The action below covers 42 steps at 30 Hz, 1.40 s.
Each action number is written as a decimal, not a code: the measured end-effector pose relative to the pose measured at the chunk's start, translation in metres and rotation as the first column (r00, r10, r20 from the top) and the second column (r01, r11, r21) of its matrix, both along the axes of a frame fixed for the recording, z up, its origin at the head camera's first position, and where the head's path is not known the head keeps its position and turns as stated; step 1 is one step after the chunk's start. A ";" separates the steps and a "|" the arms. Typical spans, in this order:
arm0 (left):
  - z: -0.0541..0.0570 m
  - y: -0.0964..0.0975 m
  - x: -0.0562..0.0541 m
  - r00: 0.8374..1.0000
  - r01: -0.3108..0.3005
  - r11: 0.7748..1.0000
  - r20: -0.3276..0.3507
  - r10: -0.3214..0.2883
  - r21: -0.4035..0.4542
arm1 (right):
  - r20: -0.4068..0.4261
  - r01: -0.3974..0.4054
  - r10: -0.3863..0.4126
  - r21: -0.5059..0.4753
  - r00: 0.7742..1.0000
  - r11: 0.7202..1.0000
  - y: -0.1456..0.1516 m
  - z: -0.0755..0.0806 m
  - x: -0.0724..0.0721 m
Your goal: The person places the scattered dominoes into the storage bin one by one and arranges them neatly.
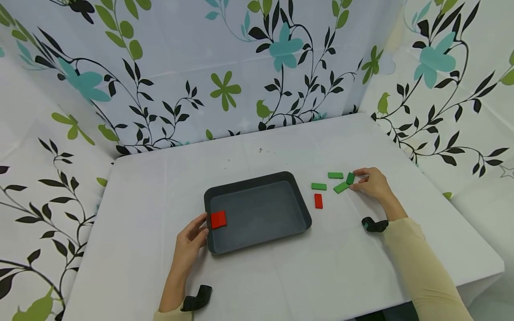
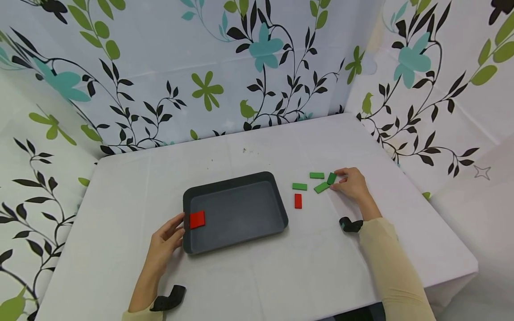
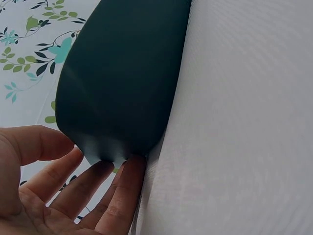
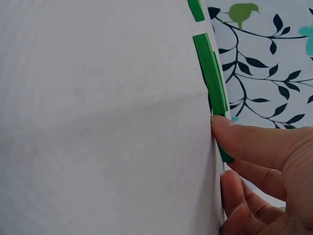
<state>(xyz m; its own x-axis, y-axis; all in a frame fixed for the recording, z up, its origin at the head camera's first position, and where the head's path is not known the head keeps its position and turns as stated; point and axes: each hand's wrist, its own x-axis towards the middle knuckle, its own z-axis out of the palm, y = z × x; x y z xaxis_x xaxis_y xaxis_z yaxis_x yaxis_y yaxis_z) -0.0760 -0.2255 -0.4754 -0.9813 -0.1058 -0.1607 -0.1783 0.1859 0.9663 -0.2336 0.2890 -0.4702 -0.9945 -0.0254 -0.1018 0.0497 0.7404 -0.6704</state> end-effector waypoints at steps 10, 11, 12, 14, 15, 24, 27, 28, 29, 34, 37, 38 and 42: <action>-0.002 -0.001 -0.001 1.000 0.007 1.000 -0.007 -0.007 0.002 | -0.022 0.061 -0.061 -0.024 0.998 0.998 -0.002 0.002 0.007; -0.002 -0.001 -0.001 1.000 0.007 1.000 -0.007 -0.007 0.001 | -0.027 0.067 -0.068 -0.037 0.997 0.997 -0.002 0.002 0.007; -0.002 -0.002 -0.001 1.000 0.005 1.000 -0.007 -0.005 0.000 | -0.034 0.072 -0.074 -0.046 0.997 0.996 -0.002 0.003 0.008; -0.003 -0.002 -0.001 1.000 0.003 1.000 -0.007 -0.003 0.000 | -0.047 0.081 -0.083 -0.057 0.995 0.995 -0.002 0.005 0.009; -0.003 -0.002 -0.001 1.000 0.003 1.000 -0.006 -0.003 0.000 | -0.055 0.083 -0.087 -0.061 0.995 0.995 -0.003 0.006 0.010; -0.002 -0.002 0.000 1.000 0.001 1.000 0.000 -0.001 0.000 | -0.111 0.066 -0.095 -0.243 0.989 0.968 -0.031 0.032 0.024; -0.002 -0.003 0.000 1.000 0.005 1.000 -0.002 -0.005 0.008 | -0.118 0.032 -0.069 -0.288 0.991 0.957 -0.046 0.041 0.029; -0.002 -0.003 0.000 1.000 0.005 1.000 -0.002 -0.005 0.010 | -0.124 0.014 -0.053 -0.300 0.991 0.954 -0.050 0.043 0.030; -0.001 -0.002 0.000 1.000 0.005 1.000 -0.004 -0.005 0.011 | -0.128 -0.007 -0.035 -0.314 0.991 0.949 -0.055 0.046 0.032; 0.001 -0.002 0.000 1.000 0.009 1.000 -0.019 -0.009 0.017 | -0.139 -0.095 0.047 -0.362 0.989 0.927 -0.080 0.055 0.035; 0.004 -0.001 0.001 1.000 0.014 1.000 -0.026 -0.013 0.026 | -0.145 -0.128 0.077 -0.381 0.986 0.916 -0.095 0.059 0.035; 0.004 -0.001 0.001 1.000 0.016 0.999 -0.028 -0.015 0.029 | -0.147 -0.139 0.087 -0.388 0.985 0.911 -0.101 0.060 0.035; 0.005 -0.001 0.001 1.000 0.013 1.000 -0.021 -0.012 0.029 | -0.143 -0.174 0.125 -0.416 0.982 0.893 -0.123 0.063 0.036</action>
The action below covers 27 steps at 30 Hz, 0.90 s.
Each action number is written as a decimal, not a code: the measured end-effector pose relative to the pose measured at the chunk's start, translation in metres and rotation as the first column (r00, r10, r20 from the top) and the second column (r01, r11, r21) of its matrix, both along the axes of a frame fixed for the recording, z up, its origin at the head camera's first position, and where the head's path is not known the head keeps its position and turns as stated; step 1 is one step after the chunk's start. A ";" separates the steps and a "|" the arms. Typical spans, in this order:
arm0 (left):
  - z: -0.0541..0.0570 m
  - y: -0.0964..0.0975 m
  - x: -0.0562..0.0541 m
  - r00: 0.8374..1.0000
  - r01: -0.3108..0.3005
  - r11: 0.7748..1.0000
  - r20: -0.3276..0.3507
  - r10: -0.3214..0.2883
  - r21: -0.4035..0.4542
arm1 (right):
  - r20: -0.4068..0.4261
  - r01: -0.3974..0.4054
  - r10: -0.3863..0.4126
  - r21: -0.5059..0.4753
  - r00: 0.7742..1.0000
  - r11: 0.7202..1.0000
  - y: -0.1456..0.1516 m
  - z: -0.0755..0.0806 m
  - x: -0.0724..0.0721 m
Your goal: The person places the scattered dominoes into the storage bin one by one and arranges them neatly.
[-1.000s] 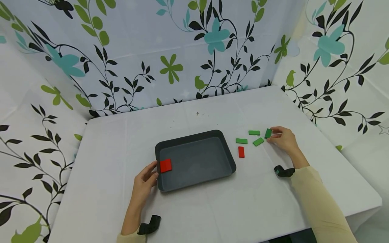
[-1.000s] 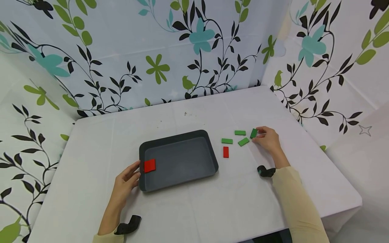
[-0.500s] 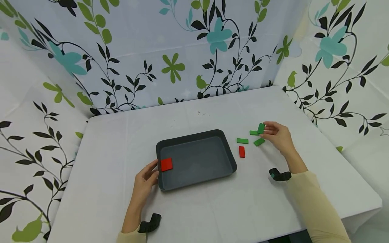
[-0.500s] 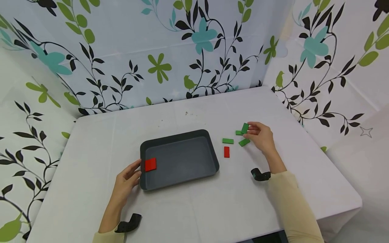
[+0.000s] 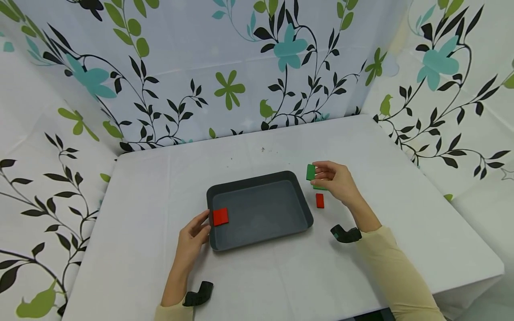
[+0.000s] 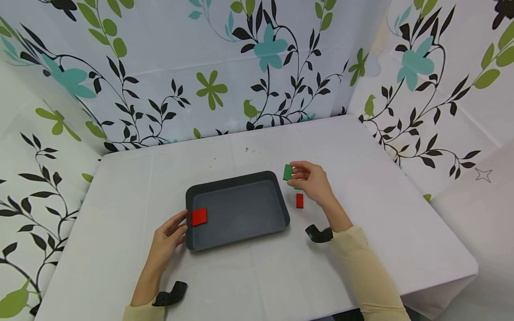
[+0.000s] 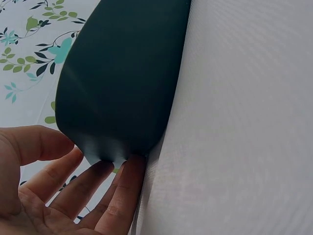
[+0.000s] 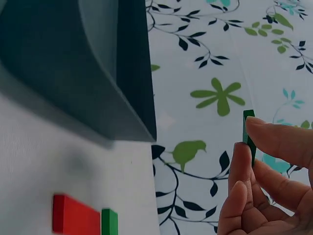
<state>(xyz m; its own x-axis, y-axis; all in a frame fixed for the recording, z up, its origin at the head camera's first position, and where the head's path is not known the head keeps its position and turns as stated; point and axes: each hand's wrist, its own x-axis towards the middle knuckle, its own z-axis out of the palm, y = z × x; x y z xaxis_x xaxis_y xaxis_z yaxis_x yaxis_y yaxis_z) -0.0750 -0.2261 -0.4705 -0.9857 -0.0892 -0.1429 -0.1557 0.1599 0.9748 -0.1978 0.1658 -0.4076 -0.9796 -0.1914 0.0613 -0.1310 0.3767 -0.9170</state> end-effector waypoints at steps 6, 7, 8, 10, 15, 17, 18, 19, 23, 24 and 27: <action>0.000 -0.001 0.000 1.000 -0.001 1.000 -0.002 0.001 -0.005 | -0.020 -0.101 0.100 -0.038 0.995 0.994 -0.040 0.001 0.004; -0.001 -0.001 0.000 1.000 0.000 1.000 -0.003 0.000 -0.006 | -0.027 -0.119 0.118 -0.034 0.993 0.992 -0.047 0.000 0.005; -0.001 -0.001 0.000 1.000 0.001 1.000 -0.004 -0.001 -0.005 | -0.036 -0.141 0.140 -0.032 0.989 0.989 -0.054 -0.001 0.006; -0.002 -0.001 -0.001 1.000 0.000 1.000 -0.004 0.000 -0.004 | -0.053 -0.181 0.179 -0.021 0.982 0.983 -0.067 -0.004 0.007; -0.002 -0.001 -0.001 1.000 -0.002 1.000 -0.007 0.002 -0.003 | -0.060 -0.241 0.243 0.037 0.968 0.970 -0.100 -0.013 0.006; -0.002 -0.001 -0.001 1.000 -0.004 1.000 -0.009 0.004 -0.002 | -0.043 -0.257 0.260 0.061 0.965 0.964 -0.113 -0.016 0.006; -0.002 -0.001 -0.002 1.000 -0.004 1.000 -0.010 0.004 -0.003 | -0.034 -0.264 0.267 0.074 0.963 0.962 -0.119 -0.018 0.006; -0.002 -0.001 -0.002 1.000 -0.006 1.000 -0.010 0.006 -0.003 | -0.025 -0.273 0.276 0.085 0.961 0.958 -0.125 -0.019 0.006; -0.003 -0.001 -0.003 1.000 -0.009 1.000 -0.013 0.009 -0.006 | 0.008 -0.289 0.290 0.121 0.957 0.950 -0.147 -0.026 0.008; -0.003 -0.001 -0.003 1.000 -0.008 1.000 -0.013 0.008 -0.006 | 0.014 -0.293 0.293 0.130 0.956 0.947 -0.152 -0.028 0.008; -0.003 -0.001 -0.002 1.000 -0.010 1.000 -0.012 0.010 -0.009 | 0.037 -0.306 0.304 0.153 0.952 0.940 -0.164 -0.033 0.008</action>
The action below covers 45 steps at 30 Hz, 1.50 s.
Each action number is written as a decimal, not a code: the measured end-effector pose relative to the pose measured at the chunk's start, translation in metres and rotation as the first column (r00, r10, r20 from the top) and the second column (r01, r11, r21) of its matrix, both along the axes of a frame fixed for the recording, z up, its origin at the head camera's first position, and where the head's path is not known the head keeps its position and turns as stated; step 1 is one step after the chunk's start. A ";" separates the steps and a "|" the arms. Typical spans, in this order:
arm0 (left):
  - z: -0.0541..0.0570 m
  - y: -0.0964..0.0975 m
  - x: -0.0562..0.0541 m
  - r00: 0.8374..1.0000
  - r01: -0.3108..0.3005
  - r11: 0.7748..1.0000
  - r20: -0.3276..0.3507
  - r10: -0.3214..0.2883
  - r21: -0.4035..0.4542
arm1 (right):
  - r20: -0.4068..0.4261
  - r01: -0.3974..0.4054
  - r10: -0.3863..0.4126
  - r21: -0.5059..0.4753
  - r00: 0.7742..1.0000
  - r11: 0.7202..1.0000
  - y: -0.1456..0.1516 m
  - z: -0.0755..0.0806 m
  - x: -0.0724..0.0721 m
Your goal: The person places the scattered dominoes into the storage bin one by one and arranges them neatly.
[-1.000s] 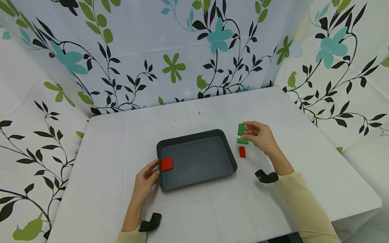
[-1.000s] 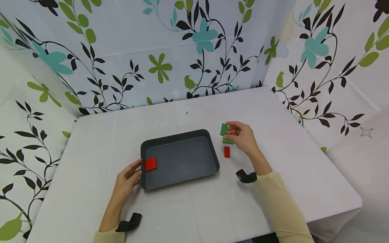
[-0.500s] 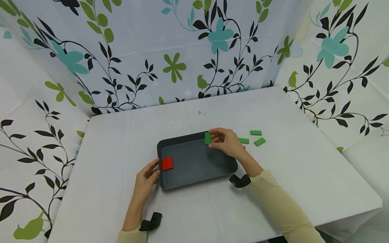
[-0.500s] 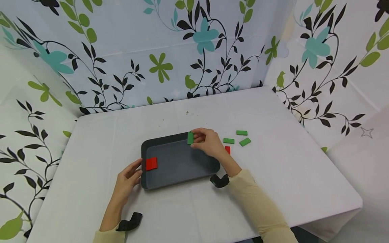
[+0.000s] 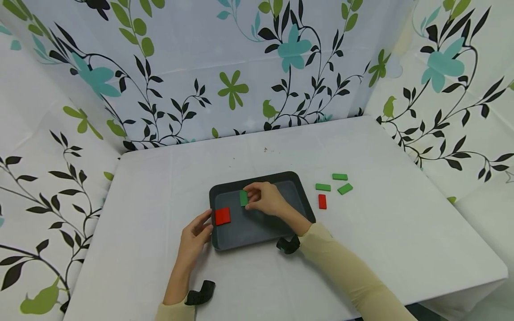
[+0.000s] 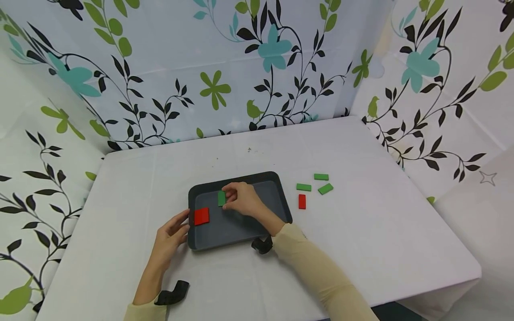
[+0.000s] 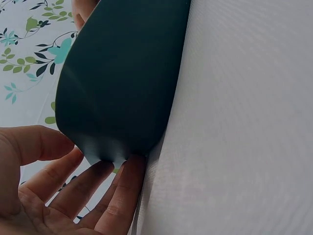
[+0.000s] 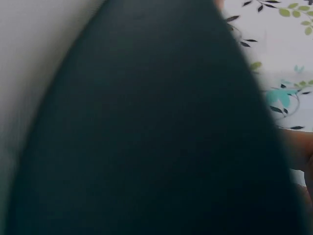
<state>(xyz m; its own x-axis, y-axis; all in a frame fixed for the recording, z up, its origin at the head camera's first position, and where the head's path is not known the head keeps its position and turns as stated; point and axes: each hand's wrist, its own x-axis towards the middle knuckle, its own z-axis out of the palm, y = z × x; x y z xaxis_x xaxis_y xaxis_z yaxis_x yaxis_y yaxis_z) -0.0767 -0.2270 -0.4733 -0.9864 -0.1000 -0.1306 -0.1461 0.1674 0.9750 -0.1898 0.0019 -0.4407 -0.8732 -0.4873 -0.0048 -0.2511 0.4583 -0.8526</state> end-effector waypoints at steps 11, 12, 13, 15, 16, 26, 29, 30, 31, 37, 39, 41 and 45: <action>0.002 0.002 0.001 1.000 0.005 1.000 0.001 -0.005 0.002 | 0.032 -0.044 0.042 0.066 0.999 0.997 -0.023 -0.016 0.002; 0.002 0.002 0.001 1.000 0.008 1.000 -0.003 -0.008 0.000 | 0.032 -0.048 0.046 0.067 0.998 0.997 -0.024 -0.017 0.003; 0.002 0.002 0.001 1.000 0.011 1.000 -0.006 -0.011 -0.001 | 0.034 -0.051 0.049 0.068 0.998 0.996 -0.024 -0.018 0.003; 0.000 0.002 0.000 1.000 0.015 1.000 -0.012 -0.015 -0.002 | 0.028 -0.062 0.060 0.068 0.998 0.996 -0.025 -0.020 0.003; 0.000 0.002 0.000 1.000 0.017 1.000 -0.016 -0.017 -0.005 | 0.025 -0.067 0.066 0.070 0.998 0.995 -0.026 -0.021 0.004; 0.001 0.000 0.001 1.000 0.023 1.000 -0.021 -0.024 -0.006 | -0.041 -0.103 0.108 0.113 0.993 0.988 -0.031 -0.024 0.006; 0.002 0.001 0.001 1.000 0.025 1.000 -0.017 -0.025 -0.003 | -0.079 -0.111 0.123 0.147 0.989 0.983 -0.033 -0.024 0.007; 0.002 0.001 0.001 1.000 0.023 1.000 -0.014 -0.023 -0.002 | -0.088 -0.112 0.127 0.158 0.988 0.981 -0.033 -0.024 0.007; 0.002 0.001 0.001 1.000 0.021 1.000 -0.014 -0.021 -0.004 | -0.097 -0.115 0.132 0.167 0.986 0.979 -0.034 -0.024 0.008; 0.001 0.001 0.001 1.000 0.012 1.000 -0.004 -0.012 -0.004 | -0.136 -0.131 0.160 0.202 0.978 0.971 -0.035 -0.023 0.010; 0.001 0.001 0.001 1.000 0.012 1.000 -0.003 -0.012 -0.003 | -0.153 -0.133 0.167 0.214 0.974 0.968 -0.035 -0.024 0.010; 0.001 0.001 0.001 1.000 0.011 1.000 -0.001 -0.011 -0.001 | -0.168 -0.132 0.171 0.220 0.971 0.966 -0.036 -0.025 0.009; 0.001 0.000 0.001 1.000 0.012 1.000 -0.001 -0.012 -0.001 | -0.178 -0.134 0.176 0.224 0.968 0.965 -0.037 -0.027 0.008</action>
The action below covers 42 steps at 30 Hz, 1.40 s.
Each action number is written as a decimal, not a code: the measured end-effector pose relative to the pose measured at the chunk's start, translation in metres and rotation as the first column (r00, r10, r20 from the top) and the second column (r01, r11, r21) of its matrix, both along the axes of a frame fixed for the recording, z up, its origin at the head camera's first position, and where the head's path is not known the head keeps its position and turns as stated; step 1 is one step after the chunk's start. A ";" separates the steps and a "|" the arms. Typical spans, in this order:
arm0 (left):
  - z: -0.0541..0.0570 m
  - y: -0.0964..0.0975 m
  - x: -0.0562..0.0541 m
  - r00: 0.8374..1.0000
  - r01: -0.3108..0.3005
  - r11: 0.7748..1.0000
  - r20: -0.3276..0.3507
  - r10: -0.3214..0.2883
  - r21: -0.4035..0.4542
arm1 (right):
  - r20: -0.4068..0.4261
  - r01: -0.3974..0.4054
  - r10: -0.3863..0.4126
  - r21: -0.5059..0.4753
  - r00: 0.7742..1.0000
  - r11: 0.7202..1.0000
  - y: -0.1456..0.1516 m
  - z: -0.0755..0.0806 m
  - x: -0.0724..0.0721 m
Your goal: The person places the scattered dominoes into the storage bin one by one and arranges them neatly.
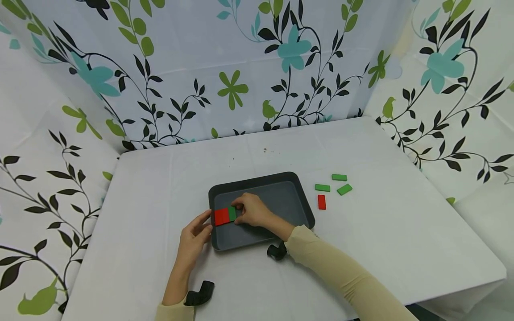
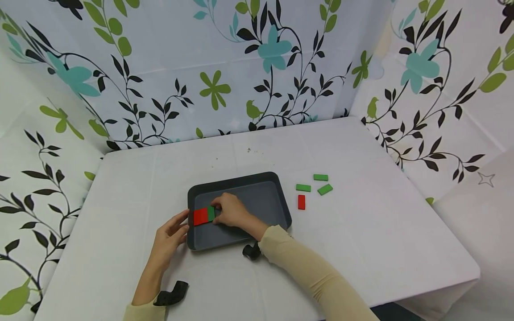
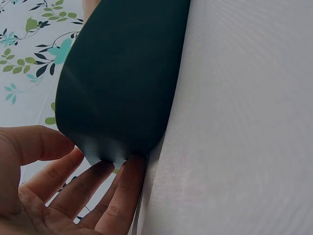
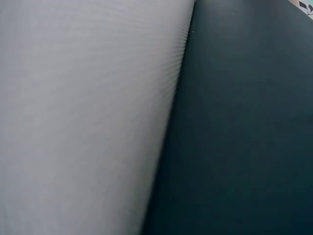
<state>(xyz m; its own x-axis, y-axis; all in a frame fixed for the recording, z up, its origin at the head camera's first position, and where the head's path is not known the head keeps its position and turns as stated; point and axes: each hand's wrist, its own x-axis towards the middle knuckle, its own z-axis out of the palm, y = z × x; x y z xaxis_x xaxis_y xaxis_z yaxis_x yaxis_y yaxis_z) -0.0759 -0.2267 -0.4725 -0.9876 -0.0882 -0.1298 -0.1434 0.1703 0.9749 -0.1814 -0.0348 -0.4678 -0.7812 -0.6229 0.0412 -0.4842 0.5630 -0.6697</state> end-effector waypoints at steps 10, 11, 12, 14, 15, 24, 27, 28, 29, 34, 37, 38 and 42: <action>0.000 0.002 0.001 1.000 0.006 1.000 0.011 -0.006 0.006 | 0.023 0.028 -0.027 -0.044 0.999 0.999 0.014 0.006 0.002; 0.000 0.002 0.001 1.000 0.005 1.000 0.012 -0.005 0.006 | 0.016 0.035 -0.035 -0.059 0.999 0.998 0.019 0.009 0.002; 0.000 0.003 0.002 1.000 0.005 1.000 0.012 -0.005 0.008 | 0.006 0.044 -0.043 -0.079 0.999 0.996 0.024 0.012 0.003; 0.000 0.003 0.002 1.000 0.003 1.000 0.008 -0.003 0.010 | -0.022 0.069 -0.072 -0.122 0.997 0.990 0.038 0.018 0.004; 0.000 0.004 0.002 1.000 -0.001 1.000 0.006 0.001 0.012 | -0.040 0.083 -0.090 -0.147 0.995 0.986 0.046 0.022 0.004; -0.002 0.001 0.001 1.000 -0.019 1.000 0.011 0.019 -0.017 | -0.099 0.360 -0.399 -0.278 0.911 0.891 0.146 0.040 0.004; -0.002 0.000 0.000 1.000 -0.020 1.000 0.020 0.020 -0.022 | -0.062 0.486 -0.507 -0.208 0.860 0.849 0.181 0.039 -0.001; -0.003 -0.001 0.000 1.000 -0.021 1.000 0.021 0.021 -0.023 | -0.055 0.520 -0.534 -0.167 0.844 0.838 0.192 0.038 -0.003; -0.003 -0.001 0.000 0.999 -0.021 0.999 0.024 0.021 -0.024 | -0.044 0.548 -0.556 -0.124 0.830 0.827 0.202 0.036 -0.005; -0.004 0.000 0.001 0.999 -0.028 0.999 0.024 0.028 -0.031 | -0.012 0.622 -0.622 0.065 0.783 0.781 0.240 0.023 -0.013; -0.004 0.000 0.001 0.999 -0.029 0.999 0.014 0.029 -0.034 | 0.017 0.649 -0.656 0.129 0.754 0.750 0.252 0.015 -0.015; -0.005 0.001 0.000 1.000 -0.029 0.999 0.012 0.029 -0.035 | 0.025 0.655 -0.665 0.145 0.747 0.741 0.255 0.013 -0.016; -0.005 0.001 -0.001 0.999 -0.026 0.999 0.019 0.027 -0.024 | 0.049 0.673 -0.691 0.187 0.721 0.716 0.263 0.007 -0.018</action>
<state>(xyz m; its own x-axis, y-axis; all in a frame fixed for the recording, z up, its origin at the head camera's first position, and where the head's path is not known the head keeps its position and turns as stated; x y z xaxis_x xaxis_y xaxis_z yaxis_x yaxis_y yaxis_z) -0.0768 -0.2252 -0.4773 -0.9822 -0.1177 -0.1462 -0.1667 0.1894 0.9677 -0.1996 0.2284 -0.4609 -0.9893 0.0900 -0.1147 0.1400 0.8057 -0.5755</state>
